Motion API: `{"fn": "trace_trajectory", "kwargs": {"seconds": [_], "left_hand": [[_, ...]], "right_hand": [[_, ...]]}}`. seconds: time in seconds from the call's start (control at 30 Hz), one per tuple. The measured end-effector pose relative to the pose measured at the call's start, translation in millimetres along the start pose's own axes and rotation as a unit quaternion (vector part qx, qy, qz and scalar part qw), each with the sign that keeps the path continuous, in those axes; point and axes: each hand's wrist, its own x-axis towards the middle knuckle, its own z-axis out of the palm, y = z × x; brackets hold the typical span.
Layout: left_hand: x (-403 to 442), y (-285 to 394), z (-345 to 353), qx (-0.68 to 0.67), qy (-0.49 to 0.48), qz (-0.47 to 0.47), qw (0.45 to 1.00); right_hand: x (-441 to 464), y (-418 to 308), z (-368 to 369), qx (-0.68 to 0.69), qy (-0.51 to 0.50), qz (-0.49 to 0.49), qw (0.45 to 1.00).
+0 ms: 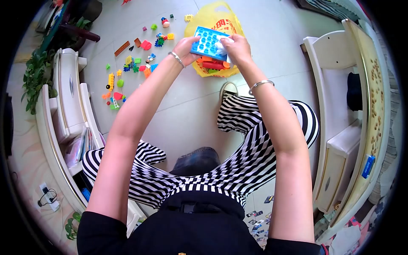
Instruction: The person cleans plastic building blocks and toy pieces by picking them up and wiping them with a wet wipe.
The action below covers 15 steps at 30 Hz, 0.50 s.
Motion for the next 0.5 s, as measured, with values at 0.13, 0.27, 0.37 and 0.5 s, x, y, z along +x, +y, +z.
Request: {"fn": "trace_trajectory", "kwargs": {"seconds": [0.13,0.27,0.37,0.5], "left_hand": [[28.4,-14.4,1.2,0.068,0.054,0.021,0.996],[25.0,-17.5,3.6,0.295,0.136,0.049,0.944],[1.2,-27.0,5.4,0.204,0.065,0.157,0.964],[-67.3,-19.6,4.2,0.022,0.006,0.153,0.988]], "right_hand": [[12.1,10.9,-2.4,-0.074,0.018,0.017,0.997],[-2.2,-10.0,0.8,-0.150,0.025,-0.019,0.988],[-15.6,-24.7,15.2,-0.102,0.024,-0.103,0.989],[-37.1,-43.2,45.2,0.048,-0.039,-0.148,0.987]]}}
